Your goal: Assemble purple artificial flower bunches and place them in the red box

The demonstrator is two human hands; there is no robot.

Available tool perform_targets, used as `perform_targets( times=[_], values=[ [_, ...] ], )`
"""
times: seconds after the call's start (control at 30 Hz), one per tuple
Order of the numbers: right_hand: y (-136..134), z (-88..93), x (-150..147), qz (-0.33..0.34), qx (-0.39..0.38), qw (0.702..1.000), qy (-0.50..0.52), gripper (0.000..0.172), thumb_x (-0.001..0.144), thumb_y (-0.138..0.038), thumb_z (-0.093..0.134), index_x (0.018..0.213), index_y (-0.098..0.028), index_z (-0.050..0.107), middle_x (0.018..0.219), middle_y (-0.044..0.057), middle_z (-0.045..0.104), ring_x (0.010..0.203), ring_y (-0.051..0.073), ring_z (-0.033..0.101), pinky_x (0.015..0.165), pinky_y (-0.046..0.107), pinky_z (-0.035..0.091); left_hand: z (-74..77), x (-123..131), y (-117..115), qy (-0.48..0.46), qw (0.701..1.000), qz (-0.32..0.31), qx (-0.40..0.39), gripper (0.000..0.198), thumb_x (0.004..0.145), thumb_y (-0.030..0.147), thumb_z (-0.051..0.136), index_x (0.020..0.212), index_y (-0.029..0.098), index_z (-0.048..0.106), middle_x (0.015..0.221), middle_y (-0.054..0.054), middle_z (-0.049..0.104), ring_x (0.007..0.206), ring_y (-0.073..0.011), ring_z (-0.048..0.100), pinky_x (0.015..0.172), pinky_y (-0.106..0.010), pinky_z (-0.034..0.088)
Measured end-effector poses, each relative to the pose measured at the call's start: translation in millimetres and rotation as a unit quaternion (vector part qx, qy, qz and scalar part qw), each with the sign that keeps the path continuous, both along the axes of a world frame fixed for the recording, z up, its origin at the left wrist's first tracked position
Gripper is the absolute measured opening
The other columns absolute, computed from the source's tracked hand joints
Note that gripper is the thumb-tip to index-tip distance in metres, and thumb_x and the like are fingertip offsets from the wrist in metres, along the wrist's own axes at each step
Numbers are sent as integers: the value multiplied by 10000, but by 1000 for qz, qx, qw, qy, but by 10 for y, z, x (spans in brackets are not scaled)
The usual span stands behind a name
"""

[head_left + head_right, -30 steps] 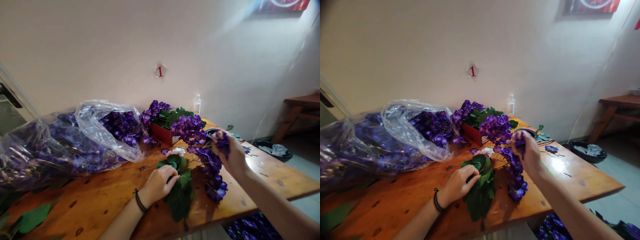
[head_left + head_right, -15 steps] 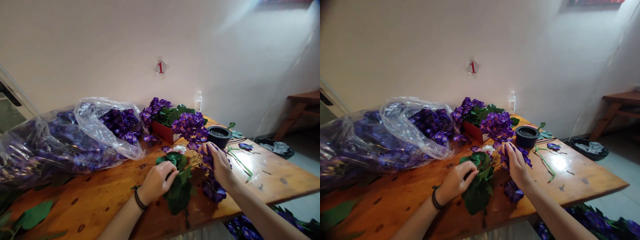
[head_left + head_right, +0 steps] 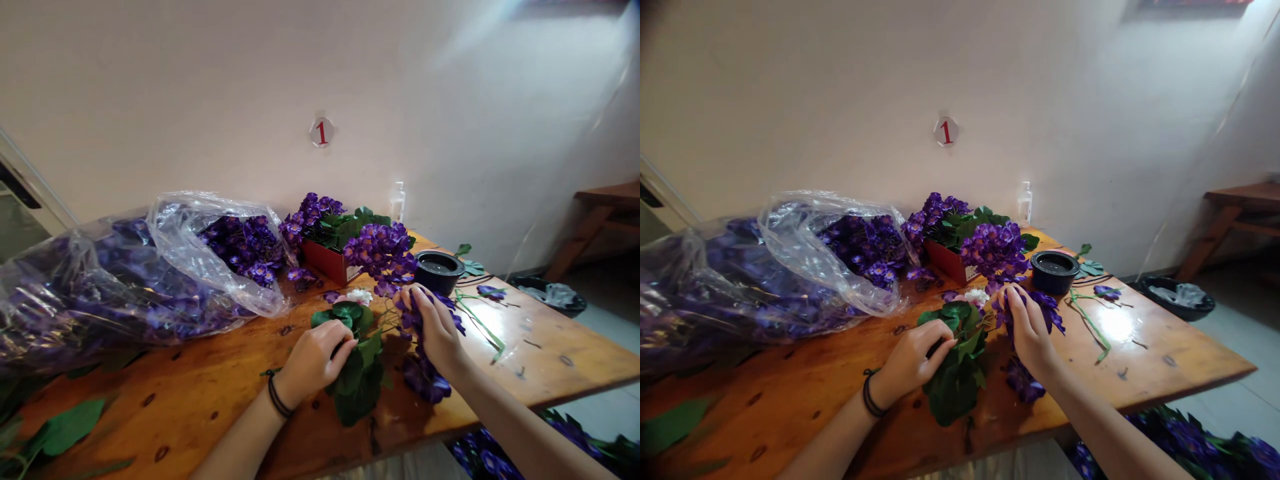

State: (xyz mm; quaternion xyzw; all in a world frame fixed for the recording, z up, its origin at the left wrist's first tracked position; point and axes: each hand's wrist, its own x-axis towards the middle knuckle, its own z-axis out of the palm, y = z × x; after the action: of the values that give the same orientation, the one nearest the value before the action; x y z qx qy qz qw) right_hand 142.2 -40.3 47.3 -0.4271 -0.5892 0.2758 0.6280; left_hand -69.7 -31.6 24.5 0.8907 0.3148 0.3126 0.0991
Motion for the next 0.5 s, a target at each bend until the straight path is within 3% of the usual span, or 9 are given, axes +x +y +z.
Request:
perform_targets(
  times=[0.5],
  values=[
    [7, -5, -15, 9, 3, 999, 31, 310, 917, -416, 371, 691, -210, 422, 701, 1, 437, 672, 147, 423, 639, 262, 343, 20, -16, 2, 5, 1000, -1, 12, 138, 931, 237, 429, 817, 190, 492, 792, -11, 568, 765, -137, 531, 699, -241, 400]
  ],
)
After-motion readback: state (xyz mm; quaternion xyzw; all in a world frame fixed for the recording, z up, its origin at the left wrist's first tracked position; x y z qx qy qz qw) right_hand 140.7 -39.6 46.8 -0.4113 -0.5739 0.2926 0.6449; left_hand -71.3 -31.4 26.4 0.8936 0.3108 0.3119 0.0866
